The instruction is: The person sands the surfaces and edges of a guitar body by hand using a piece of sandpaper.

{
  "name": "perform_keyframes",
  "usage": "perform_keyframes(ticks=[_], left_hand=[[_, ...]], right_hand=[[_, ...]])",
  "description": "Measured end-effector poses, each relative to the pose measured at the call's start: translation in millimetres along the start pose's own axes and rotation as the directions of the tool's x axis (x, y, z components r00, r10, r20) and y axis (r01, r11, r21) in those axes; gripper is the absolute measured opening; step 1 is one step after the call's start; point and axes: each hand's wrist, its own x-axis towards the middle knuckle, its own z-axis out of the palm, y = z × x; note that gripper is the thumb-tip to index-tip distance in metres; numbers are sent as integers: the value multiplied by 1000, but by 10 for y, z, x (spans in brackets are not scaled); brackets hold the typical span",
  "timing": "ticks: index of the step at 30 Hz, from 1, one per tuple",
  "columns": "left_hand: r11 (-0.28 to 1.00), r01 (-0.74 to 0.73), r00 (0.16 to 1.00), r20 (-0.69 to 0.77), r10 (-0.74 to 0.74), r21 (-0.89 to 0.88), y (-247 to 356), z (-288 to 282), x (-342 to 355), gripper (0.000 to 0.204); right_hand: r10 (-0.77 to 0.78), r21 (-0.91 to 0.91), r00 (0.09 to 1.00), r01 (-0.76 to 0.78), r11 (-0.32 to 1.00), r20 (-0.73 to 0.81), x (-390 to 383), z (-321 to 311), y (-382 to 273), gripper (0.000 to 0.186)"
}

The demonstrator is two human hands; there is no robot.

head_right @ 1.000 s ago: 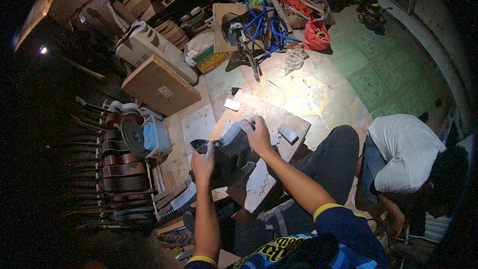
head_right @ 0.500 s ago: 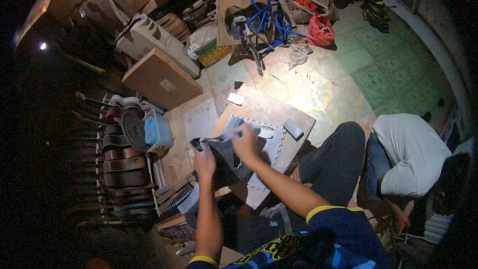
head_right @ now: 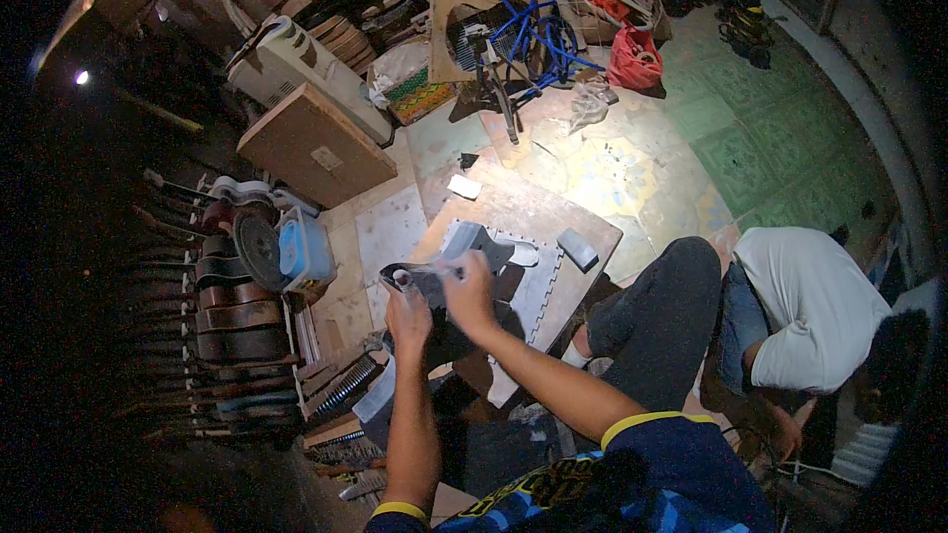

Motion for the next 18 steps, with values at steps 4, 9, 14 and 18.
perform_keyframes(ticks=[4,9,14,18], left_hand=[[999,15,997,76,-18,31,26,-9,-10,74],[995,66,980,191,-51,-74,-6,-62,-69,81],[793,233,968,214,-132,-562,-284,40,-28,85],[392,463,883,449,-135,-795,-106,23,96,77]], right_hand=[[208,53,976,-205,977,-64,-66,134,-248,34],[381,-10,923,-382,924,-46,-34,-44,-77,30],[159,91,981,-170,981,114,-192,15,-581,32],[316,42,947,-314,949,-60,-116,-28,-126,31]])
